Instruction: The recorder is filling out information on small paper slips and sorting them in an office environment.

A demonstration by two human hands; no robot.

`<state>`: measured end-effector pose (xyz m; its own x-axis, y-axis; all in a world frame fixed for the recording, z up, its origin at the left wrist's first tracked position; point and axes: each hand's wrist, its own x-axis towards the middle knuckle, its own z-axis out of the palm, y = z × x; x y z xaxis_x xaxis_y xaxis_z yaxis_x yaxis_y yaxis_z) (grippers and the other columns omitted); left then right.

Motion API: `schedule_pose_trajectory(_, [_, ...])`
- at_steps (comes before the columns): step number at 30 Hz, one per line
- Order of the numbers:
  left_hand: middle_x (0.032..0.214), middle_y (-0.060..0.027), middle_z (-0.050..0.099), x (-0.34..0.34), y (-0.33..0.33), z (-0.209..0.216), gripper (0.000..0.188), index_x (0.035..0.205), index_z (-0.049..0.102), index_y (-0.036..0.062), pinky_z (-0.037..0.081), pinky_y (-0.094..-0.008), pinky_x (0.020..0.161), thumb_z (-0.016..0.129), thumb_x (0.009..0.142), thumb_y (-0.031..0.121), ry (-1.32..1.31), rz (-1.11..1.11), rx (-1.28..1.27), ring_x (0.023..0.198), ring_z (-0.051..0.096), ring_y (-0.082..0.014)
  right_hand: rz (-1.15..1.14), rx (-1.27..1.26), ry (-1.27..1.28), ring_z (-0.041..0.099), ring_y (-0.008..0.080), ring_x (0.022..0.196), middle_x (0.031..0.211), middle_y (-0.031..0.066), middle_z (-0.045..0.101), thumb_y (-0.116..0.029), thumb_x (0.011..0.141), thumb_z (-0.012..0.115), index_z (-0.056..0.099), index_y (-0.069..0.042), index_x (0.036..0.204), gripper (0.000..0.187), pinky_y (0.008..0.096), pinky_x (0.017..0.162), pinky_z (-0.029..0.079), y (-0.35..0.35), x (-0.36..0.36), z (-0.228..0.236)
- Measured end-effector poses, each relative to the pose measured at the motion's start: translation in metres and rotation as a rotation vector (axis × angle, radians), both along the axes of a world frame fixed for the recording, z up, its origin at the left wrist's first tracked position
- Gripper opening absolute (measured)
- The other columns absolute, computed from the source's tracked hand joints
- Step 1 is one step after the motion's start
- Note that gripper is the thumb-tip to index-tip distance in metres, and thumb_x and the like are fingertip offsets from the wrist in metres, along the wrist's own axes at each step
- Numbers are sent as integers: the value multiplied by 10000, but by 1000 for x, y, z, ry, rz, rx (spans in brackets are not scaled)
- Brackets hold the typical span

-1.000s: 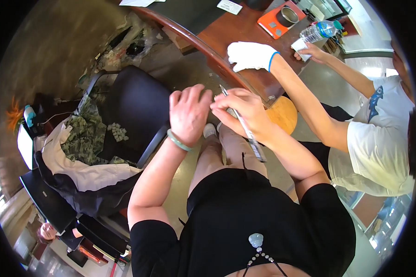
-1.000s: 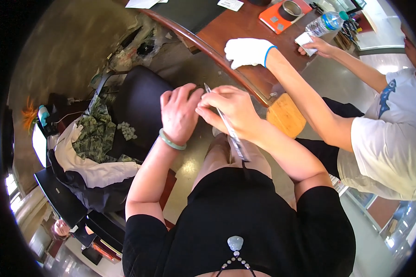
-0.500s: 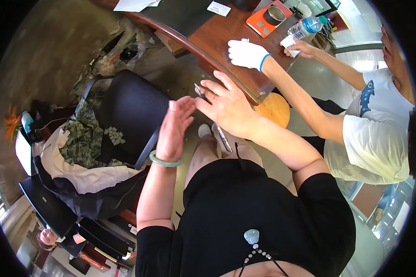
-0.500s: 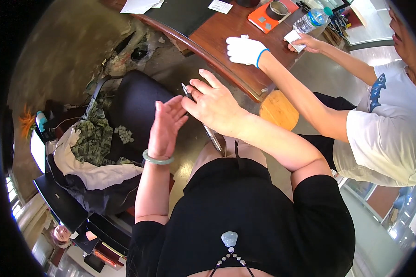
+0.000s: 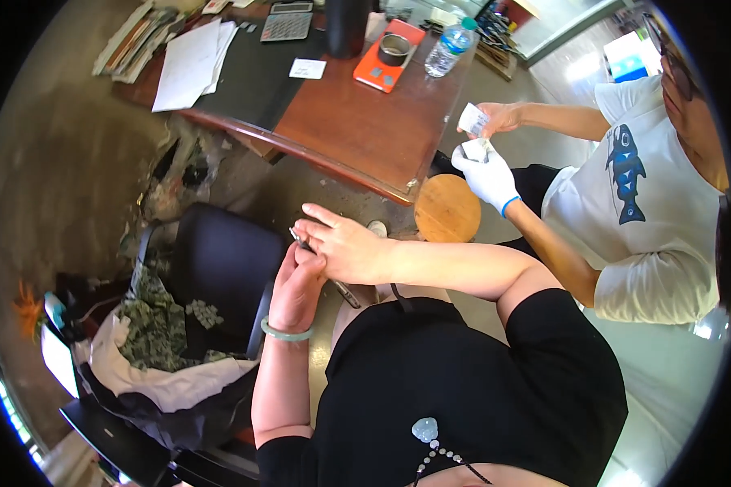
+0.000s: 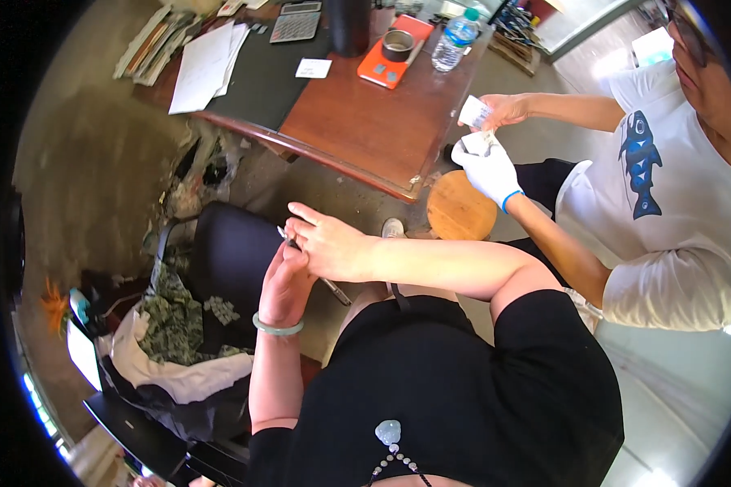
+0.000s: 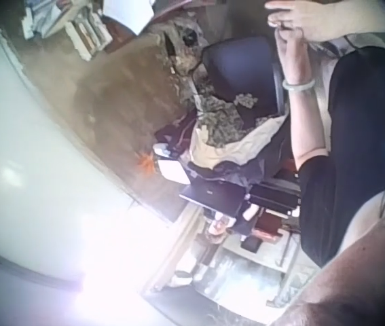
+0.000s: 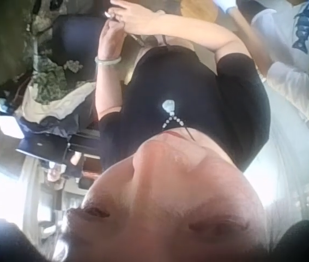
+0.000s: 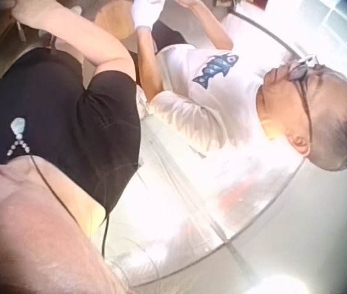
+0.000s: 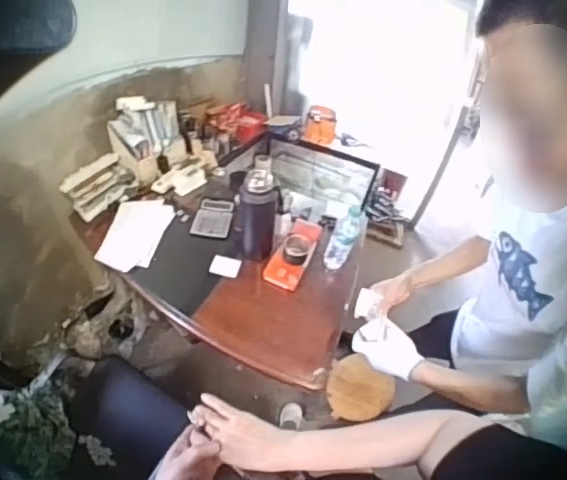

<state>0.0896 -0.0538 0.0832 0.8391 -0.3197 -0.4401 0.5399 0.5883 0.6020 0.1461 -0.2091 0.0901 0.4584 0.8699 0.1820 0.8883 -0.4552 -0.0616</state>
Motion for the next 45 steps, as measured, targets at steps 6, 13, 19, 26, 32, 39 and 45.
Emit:
schedule_pose_trajectory(6, [1442,-190,409,-28,5,-3,723,1485,252,56,412,-417,1031,596,850,76,19,-221,-137,1278,486,-325,-225,100,158,546,276,1211,1063,162,671,-128,851,532,573,-49,992,166,505,1157,239,-26,9,-8])
schedule_pose_trajectory(13, [1059,-123,680,-30,-20,-10,334,1238,554,-7,450,-222,689,567,970,190,77,-349,233,854,657,-144,-380,33,249,567,292,1195,1026,131,678,-83,802,604,556,-52,1032,237,509,1162,220,-43,11,-32])
schedule_pose_trajectory(19, [943,-75,700,-3,-30,-23,230,1119,622,8,425,-204,632,597,955,167,78,-403,340,757,635,-94,-384,104,285,602,249,1129,995,75,674,-170,782,704,542,-74,1044,322,516,1115,287,-62,28,-46])
schedule_pose_trajectory(26, [908,-38,705,49,-46,-49,291,1067,659,27,428,-203,640,577,973,290,83,-417,454,798,652,-87,-496,394,365,655,253,1018,964,61,702,-228,839,705,555,-108,905,204,474,1035,394,-102,64,-87])
schedule_pose_trajectory(32, [808,-14,647,177,-30,-113,173,1000,658,-21,480,-221,672,688,878,98,-333,7,955,708,559,-62,-635,525,388,563,296,1195,1188,83,664,-147,839,692,549,-118,925,170,474,1035,394,-132,109,-138])
schedule_pose_trajectory(39, [909,-121,681,357,-8,-125,249,1010,673,20,509,-352,799,716,785,116,-770,103,1408,837,640,-243,-733,589,416,507,313,1264,1295,100,603,-130,828,693,544,-100,979,214,490,1065,359,-133,123,-165])
schedule_pose_trajectory(45, [1139,-95,635,459,-11,-117,425,1152,629,89,457,-398,951,743,747,146,-1143,-307,1659,1093,577,-290,-818,524,387,528,284,1245,1280,76,616,-121,828,685,550,-108,972,198,475,1056,366,-127,122,-170])
